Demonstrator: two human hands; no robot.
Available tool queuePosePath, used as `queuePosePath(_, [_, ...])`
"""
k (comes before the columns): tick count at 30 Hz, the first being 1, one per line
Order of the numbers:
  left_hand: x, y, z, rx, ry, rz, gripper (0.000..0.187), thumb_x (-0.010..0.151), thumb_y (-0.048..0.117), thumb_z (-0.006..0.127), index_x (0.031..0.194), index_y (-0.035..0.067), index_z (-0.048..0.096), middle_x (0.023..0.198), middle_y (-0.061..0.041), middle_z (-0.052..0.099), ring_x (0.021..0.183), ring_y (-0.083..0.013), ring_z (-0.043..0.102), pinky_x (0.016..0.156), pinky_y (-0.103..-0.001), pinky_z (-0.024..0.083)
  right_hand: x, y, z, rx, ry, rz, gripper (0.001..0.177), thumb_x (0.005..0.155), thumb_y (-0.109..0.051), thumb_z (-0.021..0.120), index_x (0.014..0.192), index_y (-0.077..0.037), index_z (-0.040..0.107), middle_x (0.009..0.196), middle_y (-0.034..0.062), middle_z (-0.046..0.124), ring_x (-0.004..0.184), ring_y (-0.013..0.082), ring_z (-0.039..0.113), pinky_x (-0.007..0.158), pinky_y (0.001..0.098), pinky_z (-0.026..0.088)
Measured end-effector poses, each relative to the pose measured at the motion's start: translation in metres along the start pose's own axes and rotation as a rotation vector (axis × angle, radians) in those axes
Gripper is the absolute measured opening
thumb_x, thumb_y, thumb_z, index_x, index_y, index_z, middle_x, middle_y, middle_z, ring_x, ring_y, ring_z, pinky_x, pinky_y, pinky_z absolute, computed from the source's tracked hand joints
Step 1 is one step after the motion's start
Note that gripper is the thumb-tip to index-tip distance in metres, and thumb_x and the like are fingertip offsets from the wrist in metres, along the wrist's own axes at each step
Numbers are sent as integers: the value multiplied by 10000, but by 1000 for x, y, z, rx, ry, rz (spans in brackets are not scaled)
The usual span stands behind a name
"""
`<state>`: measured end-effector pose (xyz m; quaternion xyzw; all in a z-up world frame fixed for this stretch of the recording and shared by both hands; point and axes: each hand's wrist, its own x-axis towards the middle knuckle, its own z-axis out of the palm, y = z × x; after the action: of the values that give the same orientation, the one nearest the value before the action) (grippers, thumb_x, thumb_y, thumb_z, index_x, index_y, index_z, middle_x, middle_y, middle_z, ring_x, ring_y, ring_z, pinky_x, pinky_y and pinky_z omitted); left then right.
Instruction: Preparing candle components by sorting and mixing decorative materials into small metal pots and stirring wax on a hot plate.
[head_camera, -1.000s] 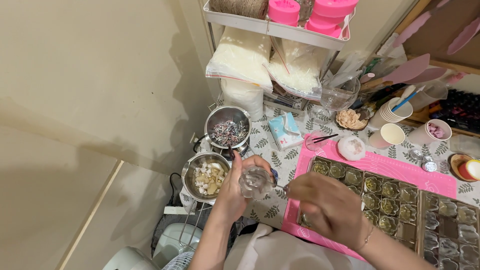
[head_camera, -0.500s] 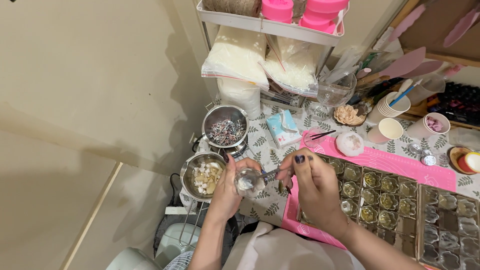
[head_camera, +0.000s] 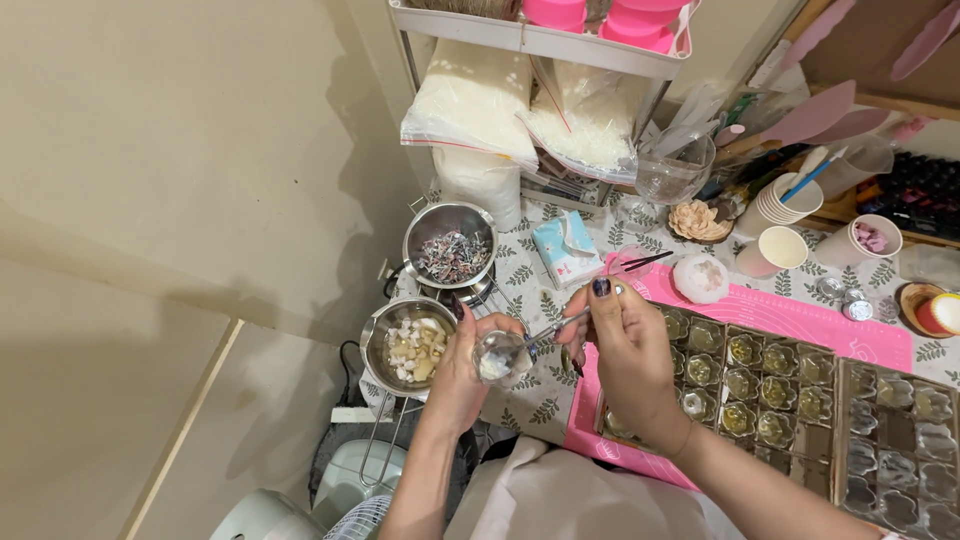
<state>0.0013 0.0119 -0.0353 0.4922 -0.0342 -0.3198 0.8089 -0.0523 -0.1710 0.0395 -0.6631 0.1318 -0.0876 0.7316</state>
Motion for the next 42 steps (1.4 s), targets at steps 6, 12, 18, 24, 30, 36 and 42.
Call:
queuePosePath(6, [-3,5,3,11,33,14,756,1032,639,207,1004,45,673,805,-22,668,732,-104,613,661,-258,477,-1,-2,0,47,-22,-15,383,1107,-290,404,949,-6,606,742,76,670,638,118,592,616,277,506])
queuePosePath(12, [-6,5,-3,-4,-45,18,795,1067,649,194,936,36,684,765,-12,646,691,-90,586,619,-239,438,-11,-22,-6,-378,-135,-574,386,1136,-225,390,946,-6,646,836,79,710,674,122,655,622,267,546])
queuePosePath(18, [-2,9,-3,55,-37,55,717,1081,545,291,830,4,688,727,-51,671,654,-122,617,639,-264,489,-7,-37,2,-620,-384,-755,270,1097,-181,504,936,-15,643,847,102,675,740,248,682,675,327,566])
queuePosePath(24, [6,10,-9,4,4,-4,712,1083,522,312,828,-16,703,707,-62,675,630,-124,617,628,-265,497,2,-23,3,-424,-297,-272,376,1090,-238,426,897,-30,672,759,45,698,638,123,633,603,274,532])
queuePosePath(30, [10,23,-5,118,59,-39,706,1063,515,325,823,-22,716,681,-68,703,581,-123,634,581,-257,500,20,5,-2,-29,-158,-17,369,1103,-285,421,934,-29,625,774,37,668,677,86,584,642,258,496])
queuePosePath(36, [16,15,-11,76,11,-84,660,1057,511,386,856,-15,730,743,-89,730,643,-132,662,621,-260,512,18,-12,-8,-293,-361,-546,318,1128,-214,418,943,-10,577,887,62,690,725,129,605,682,264,524])
queuePosePath(42, [20,26,-15,162,-6,-210,679,1029,529,411,826,-26,746,725,-96,744,644,-148,685,642,-288,536,36,-44,-6,-531,-743,-732,238,1078,-168,511,933,-8,611,897,102,669,806,256,652,760,347,549])
